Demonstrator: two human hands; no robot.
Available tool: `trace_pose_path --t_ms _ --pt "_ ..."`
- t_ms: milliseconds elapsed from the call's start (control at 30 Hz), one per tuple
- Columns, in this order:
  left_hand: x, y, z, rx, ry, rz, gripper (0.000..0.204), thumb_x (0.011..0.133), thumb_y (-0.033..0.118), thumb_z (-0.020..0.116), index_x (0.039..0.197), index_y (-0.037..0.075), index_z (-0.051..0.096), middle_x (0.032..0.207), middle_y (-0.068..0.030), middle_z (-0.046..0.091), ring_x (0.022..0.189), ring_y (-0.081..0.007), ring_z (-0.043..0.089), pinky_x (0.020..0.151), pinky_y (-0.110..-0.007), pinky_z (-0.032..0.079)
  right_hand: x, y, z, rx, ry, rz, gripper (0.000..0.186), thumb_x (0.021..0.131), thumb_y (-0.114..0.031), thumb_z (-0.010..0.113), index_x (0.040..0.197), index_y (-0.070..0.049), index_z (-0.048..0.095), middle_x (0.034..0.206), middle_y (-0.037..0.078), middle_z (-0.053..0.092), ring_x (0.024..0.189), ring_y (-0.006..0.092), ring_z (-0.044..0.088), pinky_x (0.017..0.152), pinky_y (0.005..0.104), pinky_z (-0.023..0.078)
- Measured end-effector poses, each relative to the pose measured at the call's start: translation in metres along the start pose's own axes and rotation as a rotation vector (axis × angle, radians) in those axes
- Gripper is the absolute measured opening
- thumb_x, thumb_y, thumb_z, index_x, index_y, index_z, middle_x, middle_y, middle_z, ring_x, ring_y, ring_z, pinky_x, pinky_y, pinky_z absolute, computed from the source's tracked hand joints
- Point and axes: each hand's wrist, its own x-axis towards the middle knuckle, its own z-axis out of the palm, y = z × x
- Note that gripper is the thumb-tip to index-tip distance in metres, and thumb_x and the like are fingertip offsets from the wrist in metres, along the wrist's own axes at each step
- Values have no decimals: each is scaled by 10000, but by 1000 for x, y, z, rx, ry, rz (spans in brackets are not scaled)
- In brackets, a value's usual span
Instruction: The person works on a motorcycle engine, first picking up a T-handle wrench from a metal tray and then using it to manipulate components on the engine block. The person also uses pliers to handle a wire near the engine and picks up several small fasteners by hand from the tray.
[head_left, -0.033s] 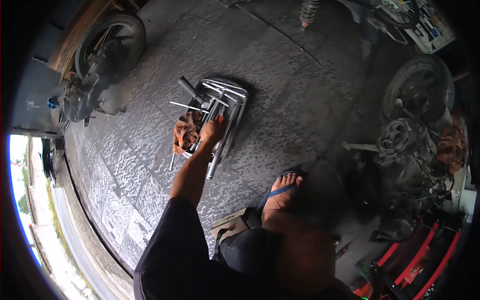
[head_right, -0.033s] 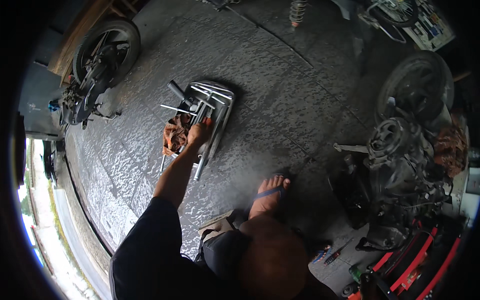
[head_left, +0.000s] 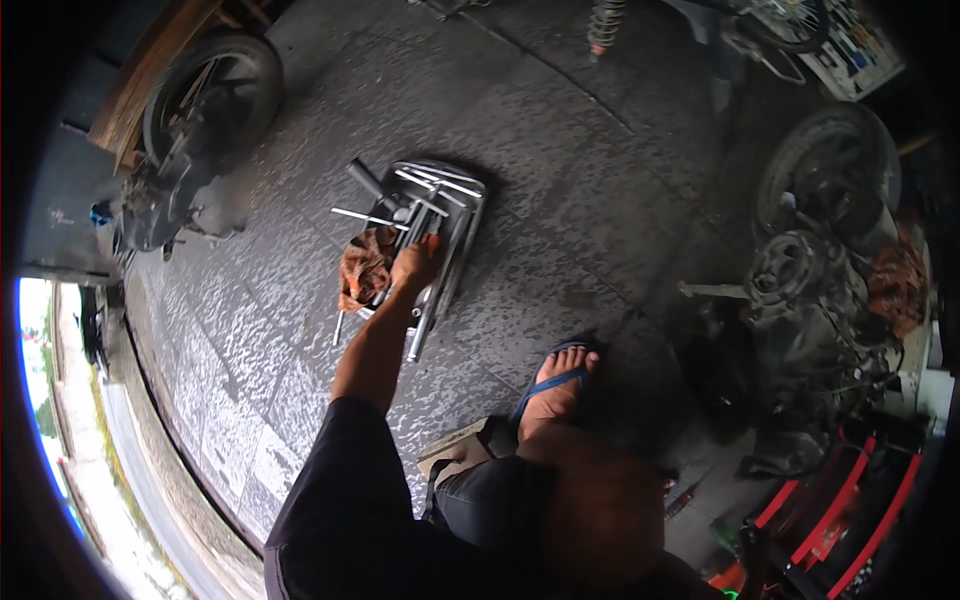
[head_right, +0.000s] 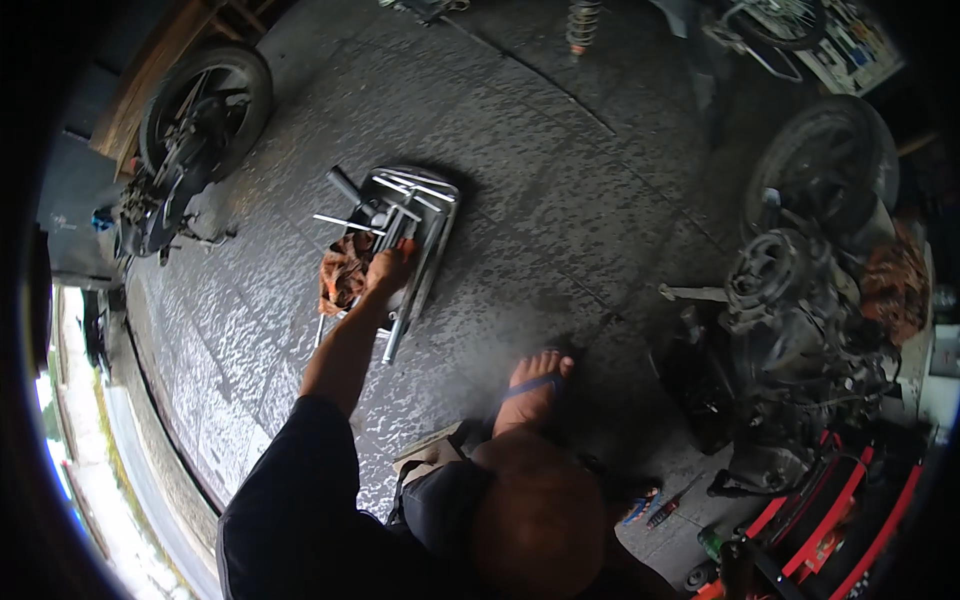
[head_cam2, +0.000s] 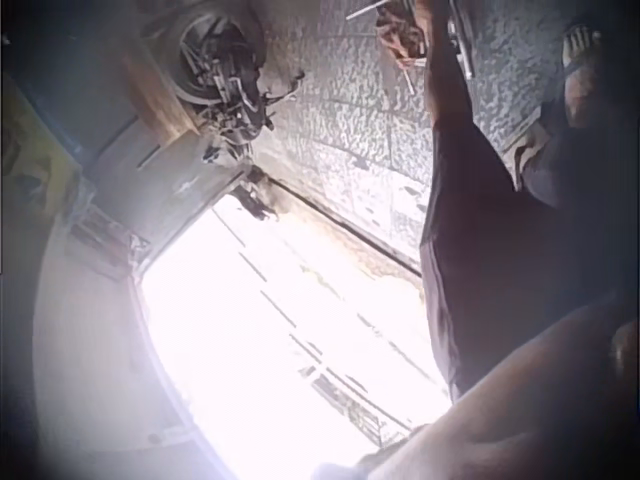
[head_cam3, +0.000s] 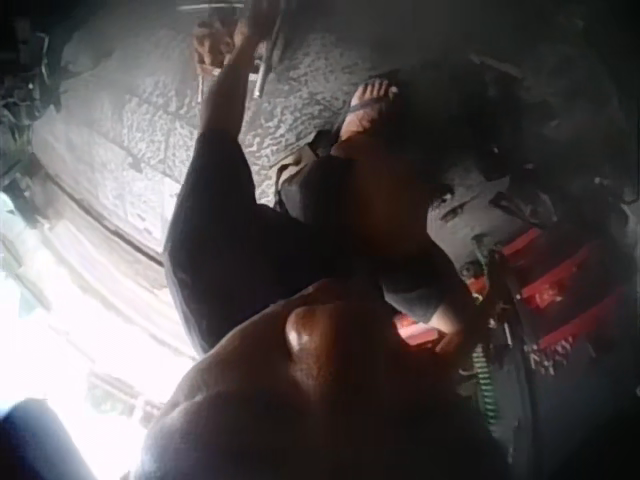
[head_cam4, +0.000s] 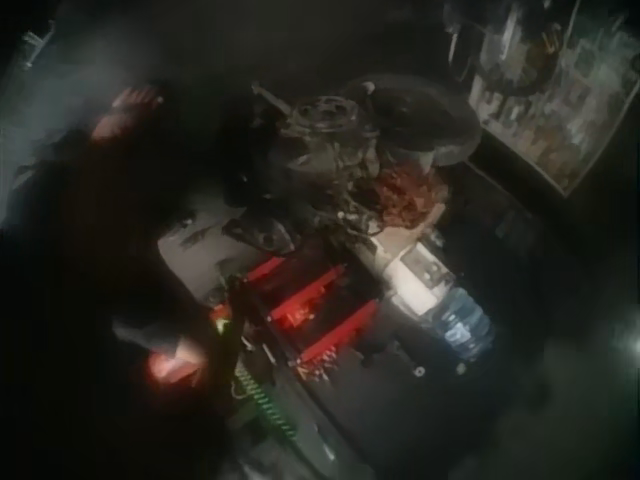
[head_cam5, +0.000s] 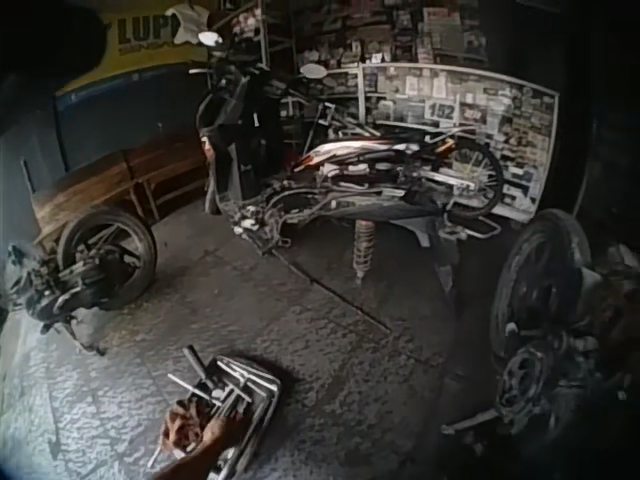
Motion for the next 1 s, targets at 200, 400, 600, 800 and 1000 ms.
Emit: trace_pose_path --t_ms 200,400,600,800,1000 --pt "-16 -33 -7 193 450 290 556 929 338 566 1346 -20 487 1264 -251 624 1042 -423 667 856 -503 546 0 34 0 -531 -123 -331 316 904 -344 621 989 -52 707 888 219 679 860 426 661 752 501 513" --pt "-125 30 -39 -402 692 800 458 1013 216 476 1322 -120 521 1236 -316 619 1183 -406 595 1000 -416 454 -66 -151 32 7 -564 -567 467 957 -427 646 1234 -51 650 1258 182 639 1128 358 629 989 417 499" --pt "-293 202 -108 -895 106 1273 389 1020 374 457 1046 -10 517 855 -75 534 717 -164 469 636 -331 407 -68 -269 54 442 343 -1183 718 839 -359 802 1337 21 451 1348 272 495 1207 430 548 987 474 472" --pt "-376 320 -132 -702 -207 2309 365 787 182 711 1088 -20 661 928 -173 617 743 -302 651 641 -430 579 -94 -250 70 1369 389 -910 499 944 -256 677 1329 4 496 1385 150 471 1294 271 469 1060 421 401" --pt "-427 450 -131 -843 252 1785 407 836 171 705 1169 -39 601 994 -217 633 884 -416 642 868 -499 521 -119 -165 46 1507 584 -575 421 956 -165 644 1324 10 539 1255 105 558 1193 212 512 1050 386 394"
